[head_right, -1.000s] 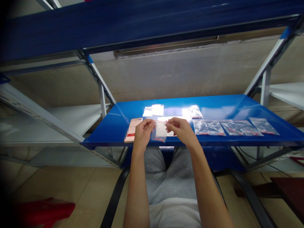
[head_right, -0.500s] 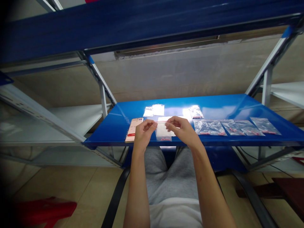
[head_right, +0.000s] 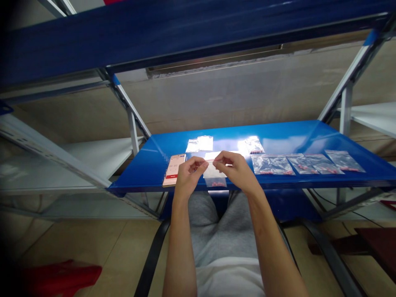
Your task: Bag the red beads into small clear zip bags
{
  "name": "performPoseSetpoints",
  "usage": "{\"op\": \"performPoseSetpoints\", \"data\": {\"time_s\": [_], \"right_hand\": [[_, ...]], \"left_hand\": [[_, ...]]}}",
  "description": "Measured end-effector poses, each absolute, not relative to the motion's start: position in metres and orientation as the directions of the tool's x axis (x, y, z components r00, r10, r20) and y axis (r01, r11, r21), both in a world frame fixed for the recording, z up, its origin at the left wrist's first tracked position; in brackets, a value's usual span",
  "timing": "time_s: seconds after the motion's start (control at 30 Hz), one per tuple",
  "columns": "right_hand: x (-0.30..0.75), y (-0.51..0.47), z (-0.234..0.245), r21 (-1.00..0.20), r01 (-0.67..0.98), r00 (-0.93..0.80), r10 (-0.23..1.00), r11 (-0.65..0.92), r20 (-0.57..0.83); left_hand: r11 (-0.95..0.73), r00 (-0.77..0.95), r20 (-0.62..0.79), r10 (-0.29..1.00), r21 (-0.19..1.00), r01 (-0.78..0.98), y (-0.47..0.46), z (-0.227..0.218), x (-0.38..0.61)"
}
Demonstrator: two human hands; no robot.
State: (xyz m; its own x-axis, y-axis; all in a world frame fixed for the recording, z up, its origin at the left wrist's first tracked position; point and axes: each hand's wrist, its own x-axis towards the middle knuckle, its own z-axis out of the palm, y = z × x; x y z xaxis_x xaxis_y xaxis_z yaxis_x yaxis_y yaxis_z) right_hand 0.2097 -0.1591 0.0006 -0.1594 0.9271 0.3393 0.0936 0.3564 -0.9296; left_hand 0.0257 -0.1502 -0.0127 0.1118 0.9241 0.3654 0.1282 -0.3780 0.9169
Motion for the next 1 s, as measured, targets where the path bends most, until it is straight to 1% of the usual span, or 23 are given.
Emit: {"op": "performPoseSetpoints", "data": {"time_s": [0.17, 0.27, 0.4, 0.53, 0.67, 0.87, 1.0], "right_hand": [[0.211, -0.162, 0.005, -0.946, 0.1, -0.224, 0.934, 0.307, 0.28], [0.212, -0.163, 0.005, -0.939, 0.108, -0.257, 0.921, 0.328, 0.292], [0.214, -0.163, 0.003, -0.925, 0.115, -0.219, 0.917, 0.362, 0.332], [0.217, -0.163, 0.005, -0.923, 0.108, -0.176, 0.921, 0.37, 0.348], [0.217, -0.163, 0.008, -0.923, 0.115, -0.153, 0.925, 0.367, 0.349], [0.214, -0.165, 0.01, -0.942, 0.111, -0.22, 0.933, 0.316, 0.286], [0.212, -0.167, 0.013, -0.942, 0.121, -0.27, 0.923, 0.315, 0.274]], "left_hand": [[-0.415, 0.102, 0.403, 0.909, 0.897, 0.152, -0.15, -0.011, 0.026], [-0.4, 0.118, 0.384, 0.916, 0.902, 0.163, -0.15, -0.01, 0.027], [-0.337, 0.18, 0.316, 0.932, 0.936, 0.104, -0.152, -0.009, 0.027], [-0.317, 0.209, 0.302, 0.93, 0.948, 0.041, -0.153, -0.009, 0.026], [-0.32, 0.205, 0.307, 0.929, 0.947, 0.028, -0.154, -0.007, 0.025], [-0.341, 0.185, 0.332, 0.925, 0.94, 0.017, -0.152, -0.009, 0.026], [-0.363, 0.135, 0.353, 0.926, 0.931, 0.05, -0.151, -0.011, 0.029]]}}
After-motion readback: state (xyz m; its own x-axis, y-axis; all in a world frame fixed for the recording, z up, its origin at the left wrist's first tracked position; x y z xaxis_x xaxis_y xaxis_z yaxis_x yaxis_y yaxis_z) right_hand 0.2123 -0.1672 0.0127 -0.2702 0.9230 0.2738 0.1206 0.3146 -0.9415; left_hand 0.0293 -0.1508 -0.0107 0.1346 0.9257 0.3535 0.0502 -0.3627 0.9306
